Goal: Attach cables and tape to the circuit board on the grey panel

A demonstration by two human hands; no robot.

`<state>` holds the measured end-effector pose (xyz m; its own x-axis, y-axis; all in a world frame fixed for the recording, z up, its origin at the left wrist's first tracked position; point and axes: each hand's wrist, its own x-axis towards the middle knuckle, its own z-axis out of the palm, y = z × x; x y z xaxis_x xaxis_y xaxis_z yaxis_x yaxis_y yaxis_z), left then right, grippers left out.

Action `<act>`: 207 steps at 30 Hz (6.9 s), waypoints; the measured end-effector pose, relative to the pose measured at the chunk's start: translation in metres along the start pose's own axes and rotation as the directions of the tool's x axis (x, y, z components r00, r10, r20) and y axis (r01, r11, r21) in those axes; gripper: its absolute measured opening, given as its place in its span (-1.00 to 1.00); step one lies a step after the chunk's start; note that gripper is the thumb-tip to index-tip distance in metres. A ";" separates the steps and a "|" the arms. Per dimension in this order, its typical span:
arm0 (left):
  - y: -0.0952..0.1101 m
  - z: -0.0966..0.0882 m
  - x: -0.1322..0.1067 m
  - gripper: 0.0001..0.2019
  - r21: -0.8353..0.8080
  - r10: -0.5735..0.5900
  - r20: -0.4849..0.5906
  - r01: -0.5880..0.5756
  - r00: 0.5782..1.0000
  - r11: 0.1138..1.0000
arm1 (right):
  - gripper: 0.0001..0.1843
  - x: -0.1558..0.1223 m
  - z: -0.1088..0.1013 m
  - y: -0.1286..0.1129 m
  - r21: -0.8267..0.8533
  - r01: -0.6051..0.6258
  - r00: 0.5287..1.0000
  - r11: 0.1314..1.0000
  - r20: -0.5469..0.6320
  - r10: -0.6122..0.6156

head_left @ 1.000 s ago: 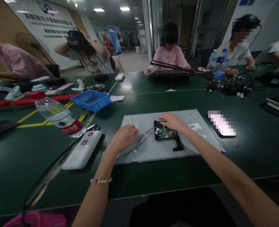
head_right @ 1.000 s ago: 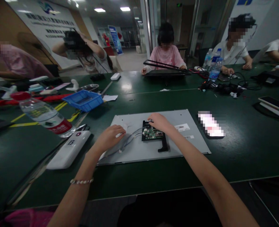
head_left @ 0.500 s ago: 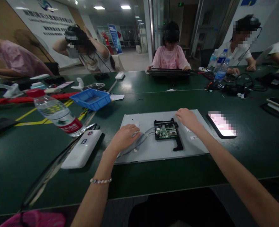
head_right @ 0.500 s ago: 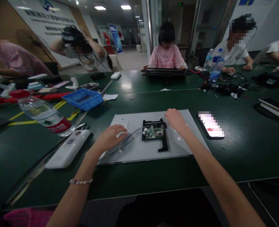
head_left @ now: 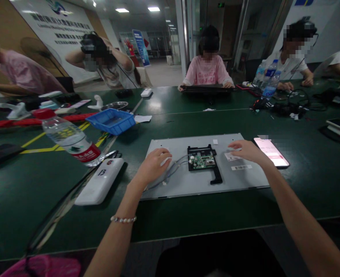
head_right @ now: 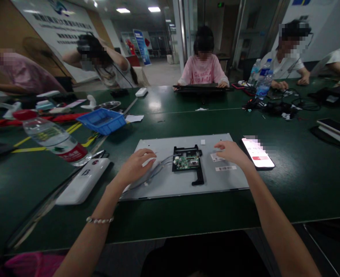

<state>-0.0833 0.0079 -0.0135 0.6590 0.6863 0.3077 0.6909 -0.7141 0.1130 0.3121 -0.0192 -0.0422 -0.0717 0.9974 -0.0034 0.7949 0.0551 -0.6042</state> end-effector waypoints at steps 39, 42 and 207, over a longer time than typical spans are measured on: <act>0.090 0.003 0.058 -0.76 -0.057 0.272 0.061 -0.268 0.960 0.962 | -0.85 -0.003 0.025 -0.029 0.461 -0.008 0.958 0.887 0.257 -0.124; 0.106 0.012 0.066 -0.75 -0.069 0.315 0.078 -0.310 0.946 0.948 | -0.86 -0.002 0.028 -0.026 0.457 0.014 0.963 0.889 0.233 -0.134; -0.008 0.003 0.009 -0.67 -0.164 -0.165 0.068 0.174 0.984 0.971 | -0.82 -0.008 0.004 0.002 -0.047 -0.019 0.998 0.999 -0.061 0.016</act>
<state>-0.0820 0.0198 -0.0145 0.5550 0.8022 0.2198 0.7364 -0.5968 0.3186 0.3118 -0.0273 -0.0471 -0.0222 0.9991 0.0357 0.8233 0.0386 -0.5663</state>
